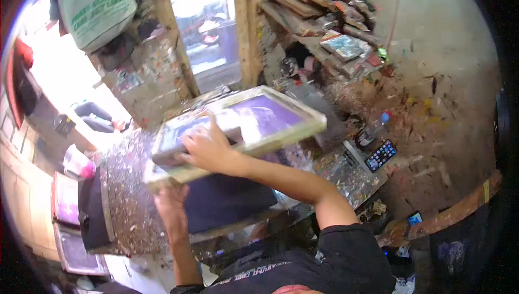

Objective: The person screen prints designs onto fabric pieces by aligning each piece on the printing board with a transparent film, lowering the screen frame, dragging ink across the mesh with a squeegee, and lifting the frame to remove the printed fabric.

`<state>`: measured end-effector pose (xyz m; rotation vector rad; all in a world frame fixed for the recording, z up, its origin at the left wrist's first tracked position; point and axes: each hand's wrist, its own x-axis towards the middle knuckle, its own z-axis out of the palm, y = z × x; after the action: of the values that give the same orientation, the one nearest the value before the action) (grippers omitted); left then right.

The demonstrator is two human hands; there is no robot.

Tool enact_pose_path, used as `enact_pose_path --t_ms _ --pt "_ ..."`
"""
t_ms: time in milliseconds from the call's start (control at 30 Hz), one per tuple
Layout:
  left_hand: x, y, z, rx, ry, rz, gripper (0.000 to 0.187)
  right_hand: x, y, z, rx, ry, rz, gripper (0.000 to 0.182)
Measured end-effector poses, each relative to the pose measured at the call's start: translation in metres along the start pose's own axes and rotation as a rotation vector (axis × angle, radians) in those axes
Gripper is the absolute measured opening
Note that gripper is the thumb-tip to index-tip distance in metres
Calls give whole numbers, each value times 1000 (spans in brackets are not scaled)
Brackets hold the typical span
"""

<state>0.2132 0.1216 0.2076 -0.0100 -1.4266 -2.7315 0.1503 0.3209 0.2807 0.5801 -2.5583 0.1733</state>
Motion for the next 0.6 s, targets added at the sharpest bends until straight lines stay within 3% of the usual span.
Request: enact_pose_path --t_ms 67,100,133,200,300,367,433,567,600 --pt "-32 -32 -35 216 135 -228 44 -51 -11 43 55 -141 1 36" --pt "-44 -50 -50 120 125 -286 37 -70 -15 71 1 -135 5 27" --pt "-46 -81 -80 102 113 -305 37 -68 -6 87 285 -531 115 27" --pt "-53 -115 -105 131 175 -368 40 -81 3 92 309 -493 66 27" --pt "-58 -112 -96 238 206 -362 38 -109 10 93 300 -489 44 24" --pt "-57 -112 -97 287 222 -395 36 -140 0 113 137 -319 -84 12" --pt "-57 -119 -101 283 208 -365 33 -142 11 145 133 -10 -213 8" --pt "-57 -113 -100 292 203 -384 32 -49 83 213 -91 -24 -218 12" --pt "-56 -111 -101 322 189 -400 33 -14 99 225 -86 -131 -168 10"
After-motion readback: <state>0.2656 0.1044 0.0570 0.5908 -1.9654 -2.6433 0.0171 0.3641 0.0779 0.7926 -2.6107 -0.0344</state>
